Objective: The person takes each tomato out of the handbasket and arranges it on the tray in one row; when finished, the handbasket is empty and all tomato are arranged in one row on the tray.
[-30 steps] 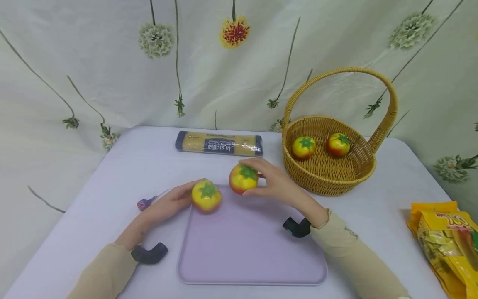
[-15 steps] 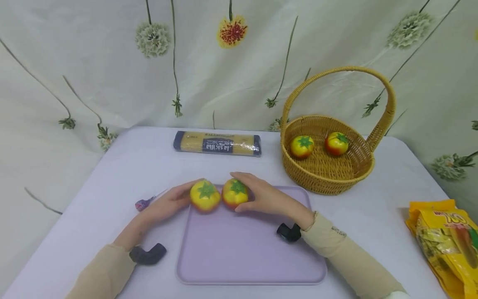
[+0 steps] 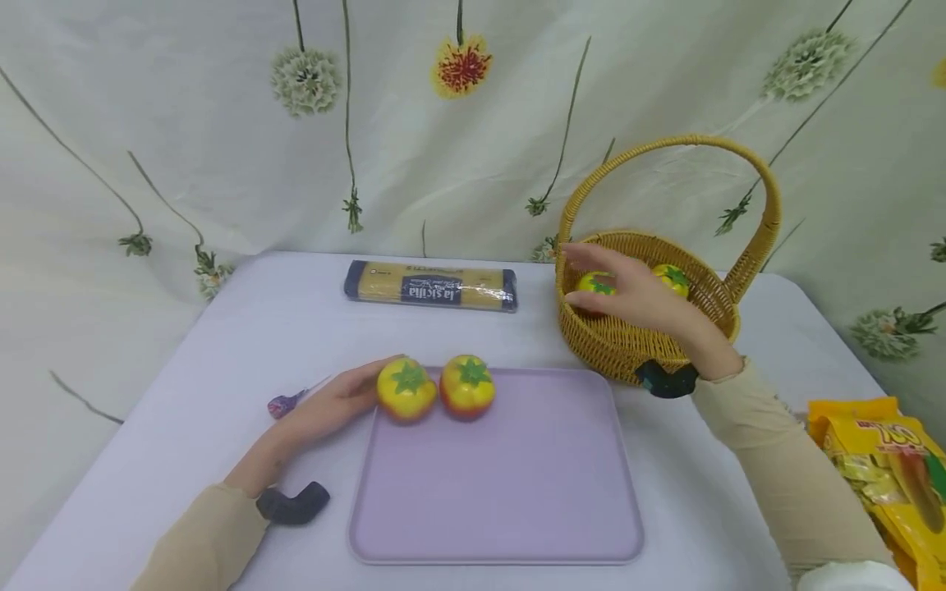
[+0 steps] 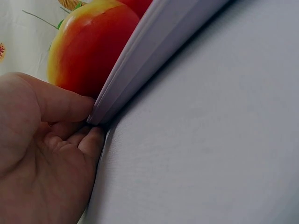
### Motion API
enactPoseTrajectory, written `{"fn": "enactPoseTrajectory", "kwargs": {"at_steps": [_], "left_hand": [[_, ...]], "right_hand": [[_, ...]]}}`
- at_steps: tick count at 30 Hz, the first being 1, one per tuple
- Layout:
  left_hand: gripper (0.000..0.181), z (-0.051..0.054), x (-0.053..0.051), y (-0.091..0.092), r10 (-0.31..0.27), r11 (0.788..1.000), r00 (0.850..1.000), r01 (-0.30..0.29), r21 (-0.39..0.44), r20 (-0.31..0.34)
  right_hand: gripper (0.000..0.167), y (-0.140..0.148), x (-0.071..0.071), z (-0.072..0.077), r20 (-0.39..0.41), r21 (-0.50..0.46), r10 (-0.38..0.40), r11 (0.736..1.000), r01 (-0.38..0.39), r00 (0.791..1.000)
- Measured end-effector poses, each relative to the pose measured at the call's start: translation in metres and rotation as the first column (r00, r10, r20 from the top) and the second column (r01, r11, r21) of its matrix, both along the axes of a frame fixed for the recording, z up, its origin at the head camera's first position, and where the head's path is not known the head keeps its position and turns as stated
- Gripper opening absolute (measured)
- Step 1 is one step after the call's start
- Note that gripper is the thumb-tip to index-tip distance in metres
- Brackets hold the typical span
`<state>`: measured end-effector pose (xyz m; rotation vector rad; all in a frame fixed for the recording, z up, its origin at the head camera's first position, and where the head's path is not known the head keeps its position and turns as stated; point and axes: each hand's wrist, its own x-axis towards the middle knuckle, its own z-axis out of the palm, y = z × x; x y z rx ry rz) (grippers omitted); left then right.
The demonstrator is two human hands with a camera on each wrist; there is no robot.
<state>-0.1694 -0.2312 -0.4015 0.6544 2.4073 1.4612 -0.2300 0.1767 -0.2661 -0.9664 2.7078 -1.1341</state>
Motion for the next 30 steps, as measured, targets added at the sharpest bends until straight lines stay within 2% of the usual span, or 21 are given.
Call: {"fn": "enactPoseTrajectory", "kwargs": {"at_steps": [2,5,9,11,20,30], "left_hand": [[0.049,0.0,-0.001,0.0,-0.001,1.0,1.0,0.001,-0.004,-0.007],[0.048,0.001,-0.001,-0.001,0.001,1.0,1.0,-0.001,-0.005,-0.014],[0.049,0.002,-0.001,-0.001,-0.004,1.0,1.0,0.004,0.0,-0.024],[0.049,0.002,0.0,0.0,-0.002,1.0,1.0,0.002,0.0,-0.021],[0.049,0.0,0.0,0.0,-0.011,1.0,0.999,0.011,0.006,-0.034],[0.049,0.001,0.0,0.001,-0.013,1.0,0.999,0.013,0.017,-0.039]], "right_hand": [[0.062,0.018,-0.011,0.006,0.026,-0.012,-0.032,0.999,0.033,0.999],[0.063,0.04,-0.025,0.01,0.107,-0.021,-0.092,0.995,0.095,0.99],[0.065,0.057,-0.038,0.007,0.208,-0.035,-0.158,0.985,0.168,0.965],[0.065,0.061,-0.044,0.002,0.231,-0.056,-0.17,0.981,0.188,0.958],[0.067,0.068,-0.059,-0.026,0.296,-0.054,-0.194,0.974,0.219,0.935],[0.064,0.069,-0.065,-0.04,0.335,-0.037,-0.164,0.982,0.187,0.928]]}}
